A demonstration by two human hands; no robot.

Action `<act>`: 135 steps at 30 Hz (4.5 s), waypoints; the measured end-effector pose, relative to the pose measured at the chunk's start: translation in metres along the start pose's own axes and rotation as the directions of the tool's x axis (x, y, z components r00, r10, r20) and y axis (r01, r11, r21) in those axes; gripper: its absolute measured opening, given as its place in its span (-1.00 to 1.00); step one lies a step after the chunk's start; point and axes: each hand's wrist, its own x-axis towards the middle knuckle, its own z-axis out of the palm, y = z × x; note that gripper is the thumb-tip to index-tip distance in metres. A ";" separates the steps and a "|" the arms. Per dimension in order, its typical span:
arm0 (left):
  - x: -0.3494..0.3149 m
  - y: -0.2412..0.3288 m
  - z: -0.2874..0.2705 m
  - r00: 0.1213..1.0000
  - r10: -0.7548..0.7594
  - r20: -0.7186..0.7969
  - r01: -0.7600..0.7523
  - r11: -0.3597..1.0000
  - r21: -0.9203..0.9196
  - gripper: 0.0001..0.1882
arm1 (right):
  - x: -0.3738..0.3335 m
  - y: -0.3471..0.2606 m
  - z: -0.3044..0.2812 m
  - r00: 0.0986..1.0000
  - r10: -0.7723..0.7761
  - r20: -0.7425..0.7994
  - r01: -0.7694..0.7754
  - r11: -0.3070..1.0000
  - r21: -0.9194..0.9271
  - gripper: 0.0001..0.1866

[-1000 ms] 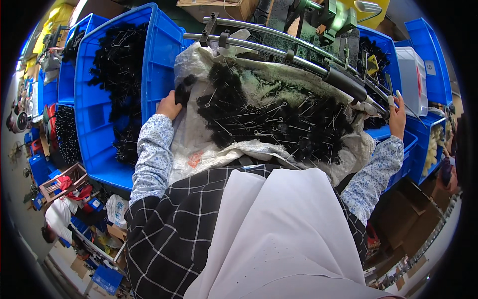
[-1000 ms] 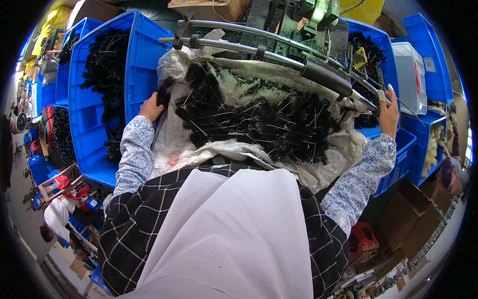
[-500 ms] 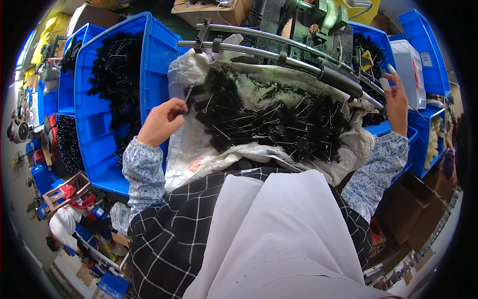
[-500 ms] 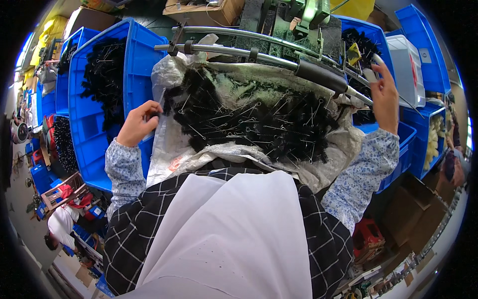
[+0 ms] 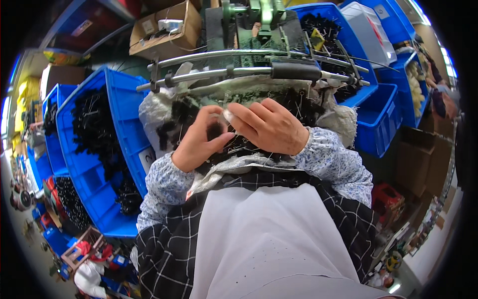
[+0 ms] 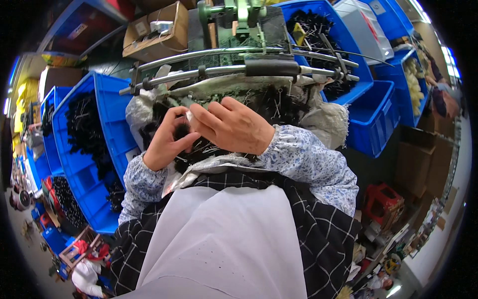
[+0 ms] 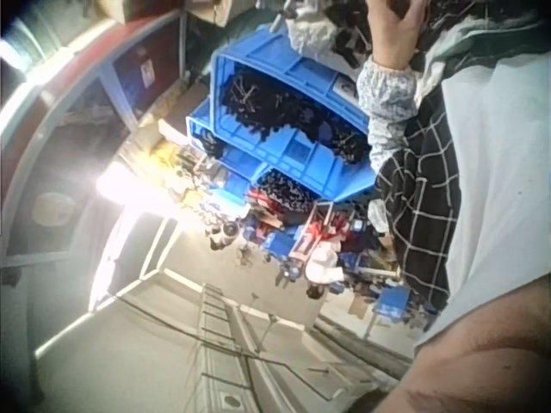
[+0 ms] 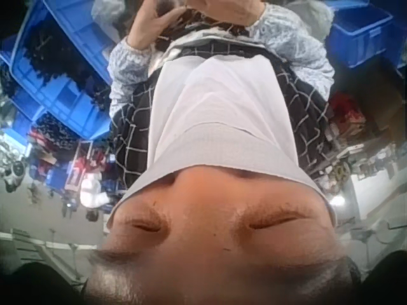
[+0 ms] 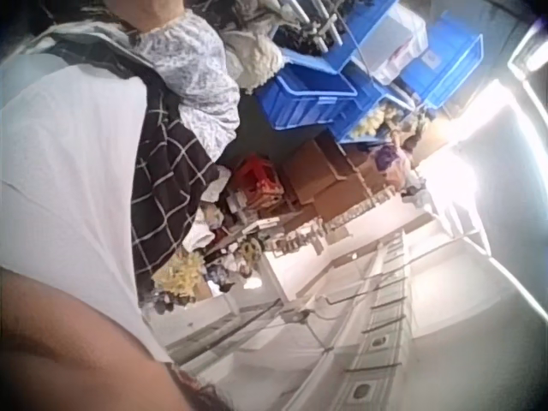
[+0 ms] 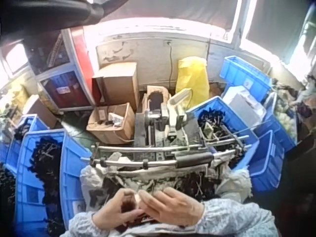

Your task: The person repeatedly picks up black plastic hanger bodies and metal hooks, inserts the hooks into the hanger bodies, and places the assembled units into a blue bin. The process is continuous and repetitive throughout the clip.

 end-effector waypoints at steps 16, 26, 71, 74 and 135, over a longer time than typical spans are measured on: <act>-0.008 -0.023 -0.030 0.969 0.165 -0.184 -0.109 0.953 0.282 -0.29 | -0.021 0.037 0.029 0.962 0.233 -0.140 -0.223 0.971 0.084 -0.79; -0.011 -0.137 -0.091 0.750 0.105 -0.653 0.231 0.884 0.407 -0.53 | -0.056 0.190 0.081 0.623 0.768 -0.147 -0.775 0.582 -0.245 -0.75; -0.004 0.014 -0.040 0.771 0.617 -0.159 -0.352 0.621 0.701 -0.61 | -0.009 0.165 0.110 0.579 0.805 -0.128 -0.814 0.561 -0.153 -0.71; 0.003 0.014 -0.035 0.764 0.627 -0.149 -0.381 0.626 0.680 -0.64 | -0.004 0.164 0.116 0.609 0.777 -0.160 -0.793 0.586 -0.168 -0.76; 0.031 -0.064 -0.040 0.970 0.207 0.126 -0.159 0.151 0.976 -0.61 | -0.048 0.194 0.097 0.626 0.775 -0.086 -0.763 0.586 -0.273 -0.80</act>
